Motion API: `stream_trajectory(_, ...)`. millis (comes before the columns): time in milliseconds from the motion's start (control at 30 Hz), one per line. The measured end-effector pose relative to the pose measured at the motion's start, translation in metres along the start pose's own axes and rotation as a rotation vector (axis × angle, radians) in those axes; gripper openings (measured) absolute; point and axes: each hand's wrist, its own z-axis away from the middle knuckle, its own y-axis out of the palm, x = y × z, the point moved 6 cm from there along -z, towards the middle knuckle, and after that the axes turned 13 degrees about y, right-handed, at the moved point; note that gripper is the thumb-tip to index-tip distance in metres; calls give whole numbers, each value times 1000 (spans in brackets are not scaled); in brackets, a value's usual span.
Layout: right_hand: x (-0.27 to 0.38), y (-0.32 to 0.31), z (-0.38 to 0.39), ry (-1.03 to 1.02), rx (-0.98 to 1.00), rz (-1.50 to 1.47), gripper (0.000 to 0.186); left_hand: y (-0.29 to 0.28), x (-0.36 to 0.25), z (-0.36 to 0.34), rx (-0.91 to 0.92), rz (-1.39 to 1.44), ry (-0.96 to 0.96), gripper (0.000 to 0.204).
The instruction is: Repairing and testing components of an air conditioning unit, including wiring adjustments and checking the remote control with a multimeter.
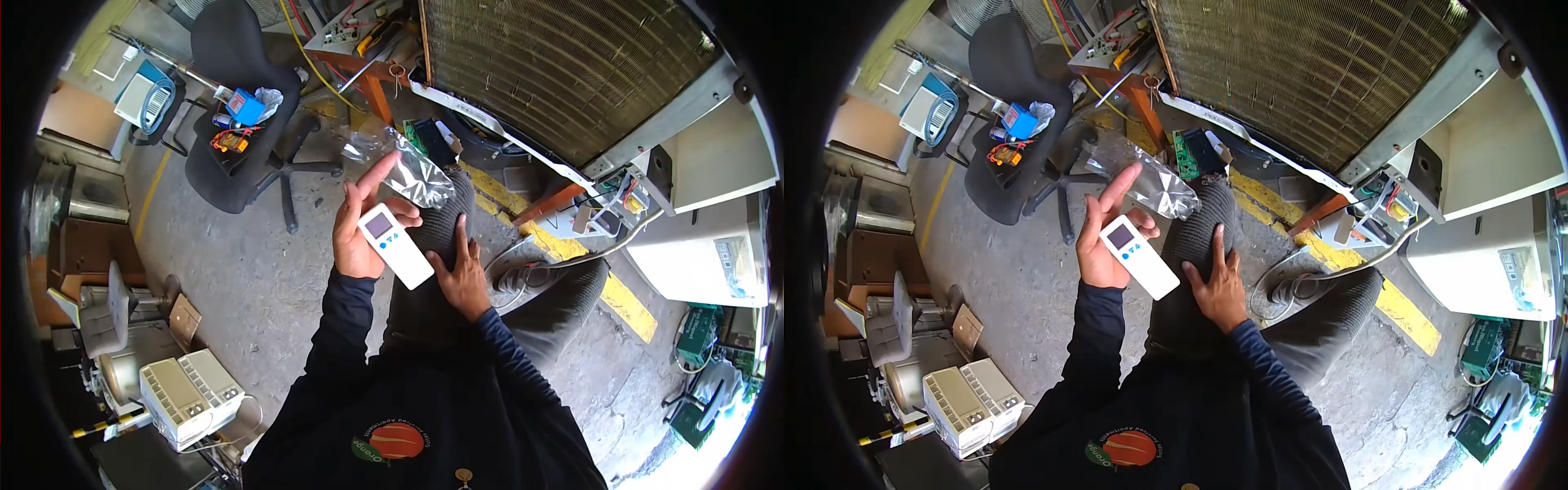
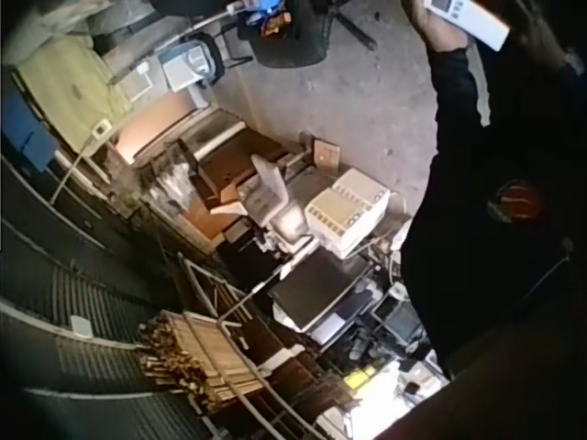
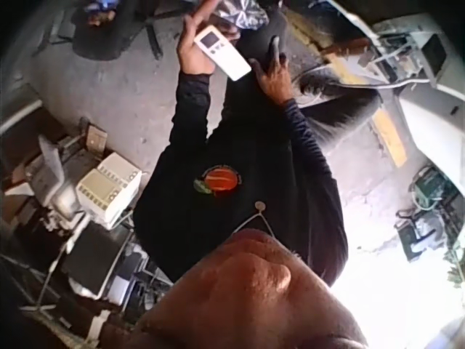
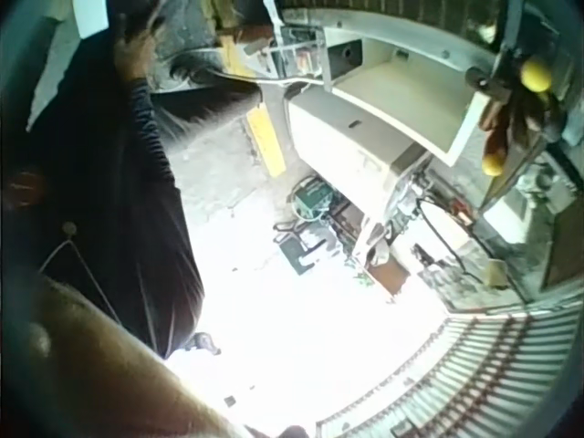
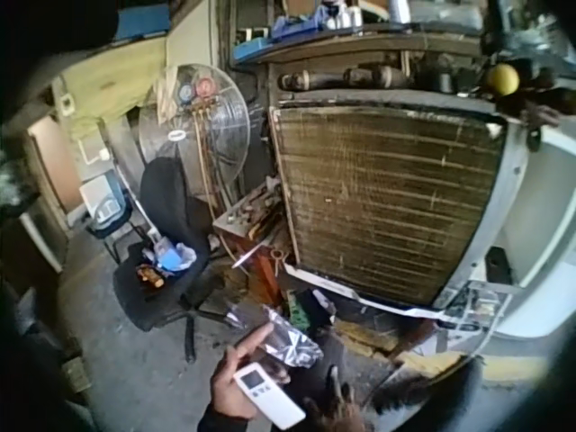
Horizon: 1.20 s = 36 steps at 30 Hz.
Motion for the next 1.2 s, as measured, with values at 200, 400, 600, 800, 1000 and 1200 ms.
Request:
stream_trajectory(200, 6, -38, -8, 88, 561, -417, 47, 19, 2, -11, 161, 81, 34, 85)
stream_trajectory(400, 72, -62, 2, 79, 865, -927, 46, 47, 11, -3, 193, 54, -64, 86)
stream_trajectory(600, 78, -50, 14, 108, 891, -1060, 39, 41, 17, 7, 183, 97, -134, 84)
stream_trajectory(800, 76, -44, 25, 53, 946, -1057, 33, 32, 19, 16, 131, 106, -198, 86)
stream_trajectory(1000, 77, -37, 33, 166, 1085, -1188, 30, 24, 19, 14, 150, 80, -185, 87)
stream_trajectory(1200, 75, -33, 27, 226, 1213, -1387, 35, 14, 19, 11, 111, 34, -154, 87)
